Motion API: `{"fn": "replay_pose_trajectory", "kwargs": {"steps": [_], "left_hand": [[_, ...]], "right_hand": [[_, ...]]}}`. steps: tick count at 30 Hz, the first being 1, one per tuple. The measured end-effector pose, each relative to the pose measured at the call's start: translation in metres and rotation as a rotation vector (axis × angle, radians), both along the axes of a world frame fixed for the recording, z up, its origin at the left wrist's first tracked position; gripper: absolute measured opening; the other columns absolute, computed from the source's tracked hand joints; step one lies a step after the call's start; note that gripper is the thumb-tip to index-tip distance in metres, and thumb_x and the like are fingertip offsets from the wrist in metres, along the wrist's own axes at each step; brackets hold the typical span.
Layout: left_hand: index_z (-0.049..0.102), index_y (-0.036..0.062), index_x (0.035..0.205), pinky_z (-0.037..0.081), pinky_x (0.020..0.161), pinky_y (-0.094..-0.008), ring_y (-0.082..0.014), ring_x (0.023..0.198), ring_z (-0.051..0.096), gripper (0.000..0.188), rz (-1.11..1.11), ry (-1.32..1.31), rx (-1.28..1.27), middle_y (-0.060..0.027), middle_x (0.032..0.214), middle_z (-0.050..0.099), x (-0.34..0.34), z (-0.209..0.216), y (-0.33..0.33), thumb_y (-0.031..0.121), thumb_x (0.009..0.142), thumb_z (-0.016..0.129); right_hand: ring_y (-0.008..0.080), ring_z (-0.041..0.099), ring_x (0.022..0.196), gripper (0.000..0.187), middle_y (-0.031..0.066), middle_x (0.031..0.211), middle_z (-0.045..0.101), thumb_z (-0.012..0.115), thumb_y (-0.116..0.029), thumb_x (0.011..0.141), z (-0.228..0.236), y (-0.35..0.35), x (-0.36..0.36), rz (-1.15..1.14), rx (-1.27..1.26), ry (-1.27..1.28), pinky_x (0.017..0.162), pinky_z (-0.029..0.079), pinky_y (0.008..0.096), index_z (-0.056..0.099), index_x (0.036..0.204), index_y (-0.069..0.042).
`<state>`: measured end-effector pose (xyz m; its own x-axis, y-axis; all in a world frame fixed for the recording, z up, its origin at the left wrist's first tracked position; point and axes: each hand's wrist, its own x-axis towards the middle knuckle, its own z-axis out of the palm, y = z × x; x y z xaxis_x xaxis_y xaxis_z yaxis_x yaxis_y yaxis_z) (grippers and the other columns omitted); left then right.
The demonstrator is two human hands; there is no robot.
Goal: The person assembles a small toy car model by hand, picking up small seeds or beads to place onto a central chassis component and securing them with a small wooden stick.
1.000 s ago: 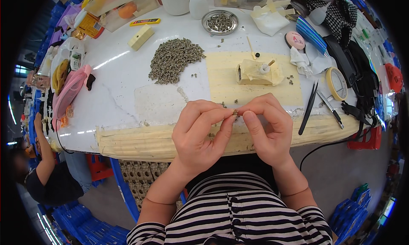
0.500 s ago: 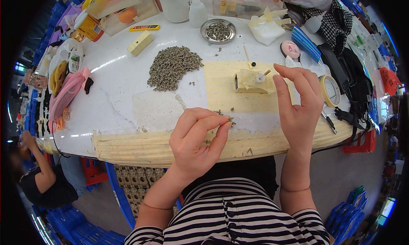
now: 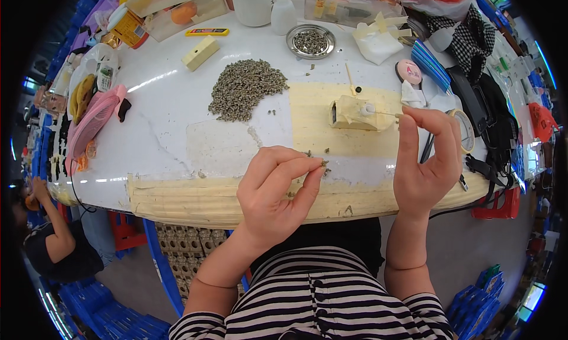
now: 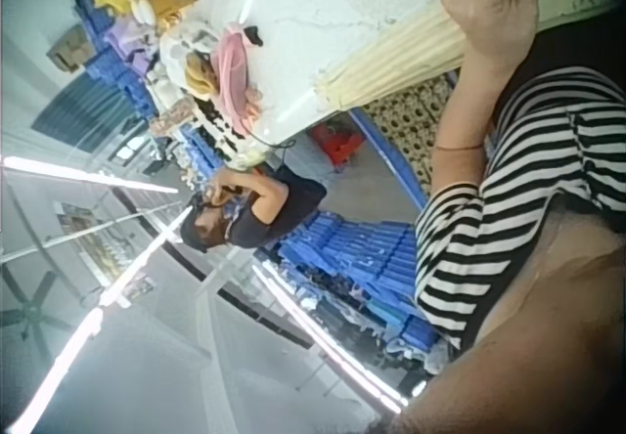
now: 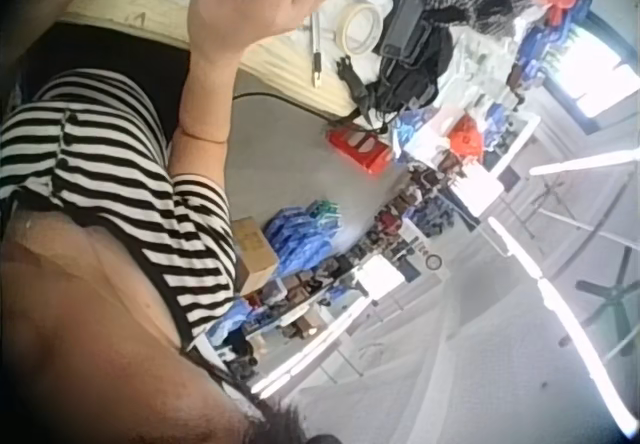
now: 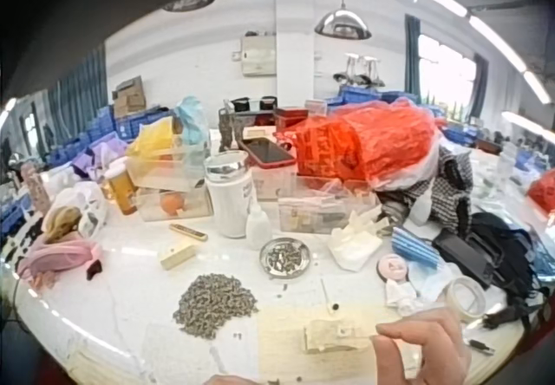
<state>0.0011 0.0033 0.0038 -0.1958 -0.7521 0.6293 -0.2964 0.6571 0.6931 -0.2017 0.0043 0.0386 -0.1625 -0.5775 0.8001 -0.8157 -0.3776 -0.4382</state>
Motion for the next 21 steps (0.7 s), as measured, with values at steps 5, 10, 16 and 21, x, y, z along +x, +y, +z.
{"fn": "replay_pose_trajectory", "kwargs": {"steps": [5,10,16,21], "left_hand": [[0.073,0.0016,0.092,0.049,0.063,-0.0297,-0.0216,0.075,0.063,0.02,0.015,0.014,-0.016,-0.0083,0.084,0.066,-0.002,-0.001,-0.001,-0.006,0.074,0.079],[0.072,0.0016,0.091,0.049,0.063,-0.0306,-0.0223,0.075,0.063,0.02,0.015,0.014,-0.029,-0.0082,0.084,0.065,-0.003,-0.001,-0.002,-0.006,0.074,0.079],[0.072,0.0015,0.091,0.05,0.064,-0.0308,-0.0227,0.075,0.063,0.021,0.014,0.017,-0.034,-0.0083,0.084,0.065,-0.003,-0.002,-0.002,-0.007,0.073,0.078],[0.072,0.0015,0.091,0.05,0.064,-0.031,-0.0228,0.075,0.063,0.021,0.015,0.017,-0.034,-0.0083,0.084,0.066,-0.004,-0.001,-0.002,-0.007,0.073,0.079]], "right_hand": [[0.0172,0.064,0.09,0.013,0.0122,0.095,0.066,0.049,-0.01,0.106,-0.015,0.019,0.013,0.45,0.266,-0.339,0.086,0.05,0.0285,0.054,0.107,0.003],[0.0181,0.071,0.091,0.015,0.013,0.097,0.068,0.051,-0.01,0.106,-0.025,0.017,0.026,0.651,0.288,-0.595,0.081,0.057,0.0281,0.052,0.11,0.004],[0.0205,0.073,0.093,0.015,0.0143,0.099,0.068,0.049,-0.01,0.106,-0.028,0.018,0.03,0.706,0.298,-0.643,0.082,0.059,0.0292,0.05,0.111,0.004],[0.0204,0.073,0.093,0.014,0.0145,0.099,0.068,0.05,-0.009,0.106,-0.029,0.018,0.031,0.715,0.282,-0.646,0.081,0.059,0.0287,0.049,0.111,0.004]]}}
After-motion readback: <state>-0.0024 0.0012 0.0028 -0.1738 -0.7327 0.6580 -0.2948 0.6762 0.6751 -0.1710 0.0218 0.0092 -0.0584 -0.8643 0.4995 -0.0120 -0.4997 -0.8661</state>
